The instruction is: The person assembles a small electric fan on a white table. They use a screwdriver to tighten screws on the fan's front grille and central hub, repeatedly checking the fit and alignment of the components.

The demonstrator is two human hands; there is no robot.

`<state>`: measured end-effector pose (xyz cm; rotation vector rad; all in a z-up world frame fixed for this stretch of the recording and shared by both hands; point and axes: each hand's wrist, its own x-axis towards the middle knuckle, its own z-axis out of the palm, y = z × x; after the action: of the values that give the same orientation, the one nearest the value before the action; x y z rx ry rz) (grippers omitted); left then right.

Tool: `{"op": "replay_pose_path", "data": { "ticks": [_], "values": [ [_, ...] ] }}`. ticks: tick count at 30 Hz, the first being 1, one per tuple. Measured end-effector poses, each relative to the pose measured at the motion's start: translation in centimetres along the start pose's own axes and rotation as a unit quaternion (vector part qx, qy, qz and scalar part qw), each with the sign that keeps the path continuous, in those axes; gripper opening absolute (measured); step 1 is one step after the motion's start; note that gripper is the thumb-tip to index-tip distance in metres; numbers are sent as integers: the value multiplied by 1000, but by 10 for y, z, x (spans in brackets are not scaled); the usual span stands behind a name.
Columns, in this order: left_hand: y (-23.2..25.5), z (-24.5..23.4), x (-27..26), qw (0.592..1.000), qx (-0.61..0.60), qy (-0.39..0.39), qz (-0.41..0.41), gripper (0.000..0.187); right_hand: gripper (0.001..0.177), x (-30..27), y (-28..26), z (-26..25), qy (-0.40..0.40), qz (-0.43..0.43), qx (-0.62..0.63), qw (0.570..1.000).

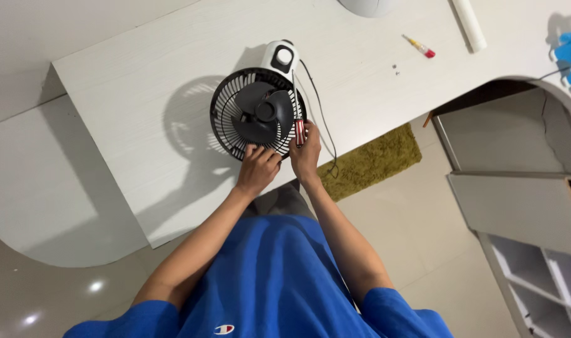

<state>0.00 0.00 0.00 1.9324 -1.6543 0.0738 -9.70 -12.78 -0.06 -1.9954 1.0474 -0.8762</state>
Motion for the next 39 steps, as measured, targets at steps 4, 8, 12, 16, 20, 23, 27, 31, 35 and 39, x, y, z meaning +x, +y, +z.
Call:
{"op": "replay_pose_path", "data": {
  "ticks": [4, 8, 12, 16, 20, 23, 27, 31, 35, 39],
  "values": [
    [22, 20, 13, 999, -2, 16, -41, 9, 46, 28, 6, -17, -65, 38, 14, 997],
    [36, 43, 29, 996, 13, 48, -70, 8, 44, 61, 19, -25, -120, -12, 20, 992],
    [51, 62, 46, 987, 42, 63, -140, 9, 42, 96, 28, -22, -167, -79, 46, 982],
    [61, 80, 72, 969, 72, 77, -223, 10, 38, 132, 31, -13, -220, -108, 40, 969],
    [66, 92, 96, 948, 42, 84, -305, 7, 36, 158, 32, -6, -251, -172, 51, 951],
    [68, 92, 111, 939, 56, 115, -318, 9, 35, 168, 34, -4, -288, -141, 53, 946],
    [74, 79, 119, 938, 20, 107, -330, 22, 31, 167, 48, -13, -242, -184, 67, 950],
    [82, 71, 128, 952, -28, 117, -281, 31, 20, 166, 81, -31, -248, -45, 33, 967],
    [78, 82, 152, 980, -2, 116, -164, 25, 17, 165, 117, -53, -214, -13, 48, 976],
    [42, 114, 193, 982, 40, -7, -182, 14, 16, 159, 145, -69, -211, 64, 20, 975]
  ]
}}
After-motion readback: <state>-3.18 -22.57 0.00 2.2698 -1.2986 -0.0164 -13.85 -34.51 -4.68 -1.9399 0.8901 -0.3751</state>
